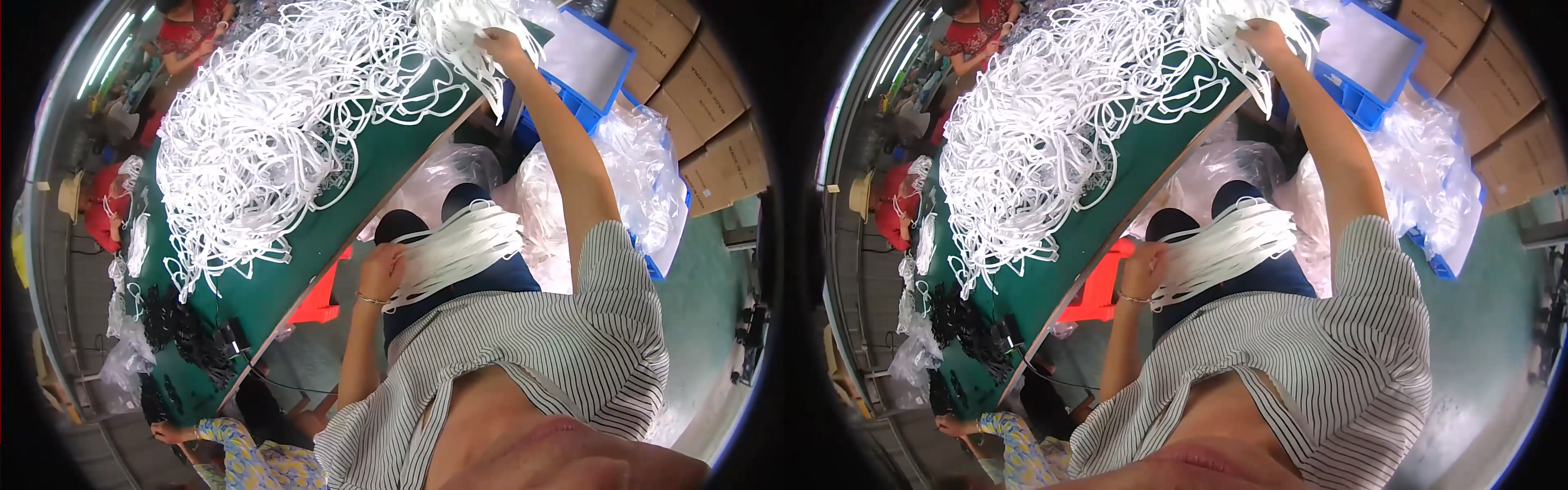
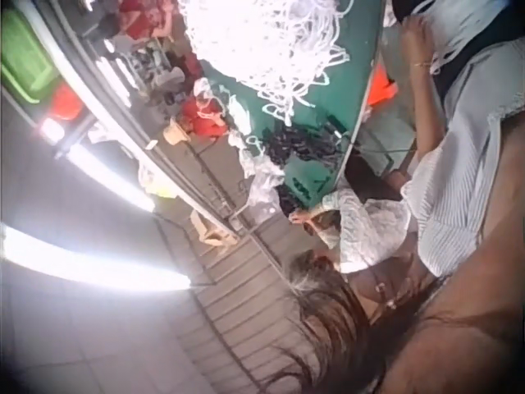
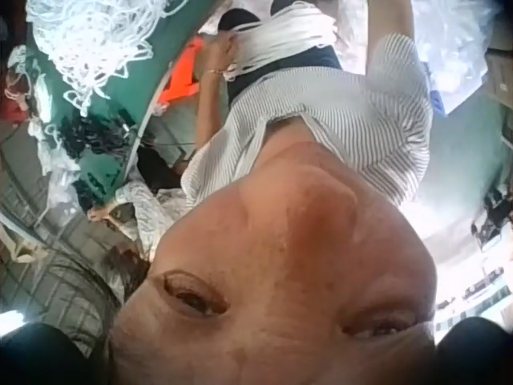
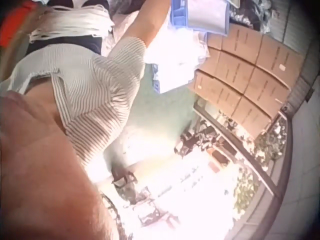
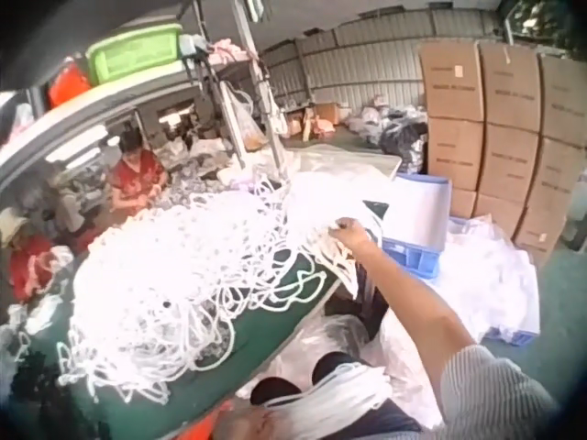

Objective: Bundling white elastic bands into sets at a factory workbench.

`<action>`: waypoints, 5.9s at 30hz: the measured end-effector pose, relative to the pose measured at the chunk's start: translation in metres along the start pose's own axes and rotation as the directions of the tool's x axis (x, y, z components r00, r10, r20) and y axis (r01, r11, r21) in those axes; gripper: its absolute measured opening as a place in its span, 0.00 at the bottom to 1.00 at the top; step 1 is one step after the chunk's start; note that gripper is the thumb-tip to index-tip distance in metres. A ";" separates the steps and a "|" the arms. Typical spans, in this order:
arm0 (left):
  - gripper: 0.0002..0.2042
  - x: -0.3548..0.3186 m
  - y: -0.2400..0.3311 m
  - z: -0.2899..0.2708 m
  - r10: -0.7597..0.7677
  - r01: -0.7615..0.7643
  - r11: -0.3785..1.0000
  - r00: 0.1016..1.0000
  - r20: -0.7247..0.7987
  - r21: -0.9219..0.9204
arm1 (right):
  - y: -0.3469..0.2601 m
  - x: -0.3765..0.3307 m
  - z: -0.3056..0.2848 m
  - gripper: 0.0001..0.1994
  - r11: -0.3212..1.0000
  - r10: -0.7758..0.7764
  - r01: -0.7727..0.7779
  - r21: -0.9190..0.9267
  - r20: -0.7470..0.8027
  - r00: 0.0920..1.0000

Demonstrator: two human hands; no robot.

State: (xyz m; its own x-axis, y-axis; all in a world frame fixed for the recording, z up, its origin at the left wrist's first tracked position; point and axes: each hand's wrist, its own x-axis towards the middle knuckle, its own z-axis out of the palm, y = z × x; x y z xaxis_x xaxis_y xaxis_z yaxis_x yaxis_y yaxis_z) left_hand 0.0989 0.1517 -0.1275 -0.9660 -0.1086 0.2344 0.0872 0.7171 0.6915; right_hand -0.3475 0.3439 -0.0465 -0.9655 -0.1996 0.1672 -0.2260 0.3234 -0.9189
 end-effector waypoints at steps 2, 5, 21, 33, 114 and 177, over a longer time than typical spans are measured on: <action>0.07 0.013 0.013 0.005 -0.004 0.005 0.995 1.000 0.015 -0.102 | 0.003 -0.028 -0.012 0.13 0.930 -0.030 0.023 0.366 0.014 0.999; 0.07 0.041 0.029 0.017 0.065 -0.057 0.976 0.997 0.032 -0.208 | -0.007 -0.081 -0.031 0.05 0.759 -0.109 0.042 0.649 0.064 0.992; 0.13 0.254 0.097 0.140 -0.094 0.473 -0.164 0.866 0.491 -0.866 | 0.024 -0.270 -0.061 0.06 0.766 -0.266 0.239 0.597 -0.044 0.963; 0.11 0.273 0.101 0.126 -0.010 0.339 -0.112 0.940 0.342 -0.934 | 0.040 -0.341 -0.095 0.10 0.875 -0.333 0.350 0.335 -0.110 0.937; 0.18 0.254 0.131 0.130 -0.020 0.493 -0.045 0.869 0.494 -0.869 | 0.030 -0.222 -0.101 0.13 0.416 -0.022 -0.144 0.898 0.168 0.985; 0.09 -0.072 -0.089 -0.031 -0.244 0.244 0.959 0.970 -0.020 0.144 | 0.032 -0.051 -0.007 0.18 0.992 0.112 -0.120 -0.034 -0.173 0.979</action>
State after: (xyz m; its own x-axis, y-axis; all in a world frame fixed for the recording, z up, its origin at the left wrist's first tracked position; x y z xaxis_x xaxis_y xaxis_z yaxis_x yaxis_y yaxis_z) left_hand 0.1680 0.0745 -0.1850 -0.9532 -0.2936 0.0723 -0.1869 0.7602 0.6223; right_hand -0.3067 0.3708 -0.0823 -0.9925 0.0005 0.1224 -0.1132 0.3763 -0.9196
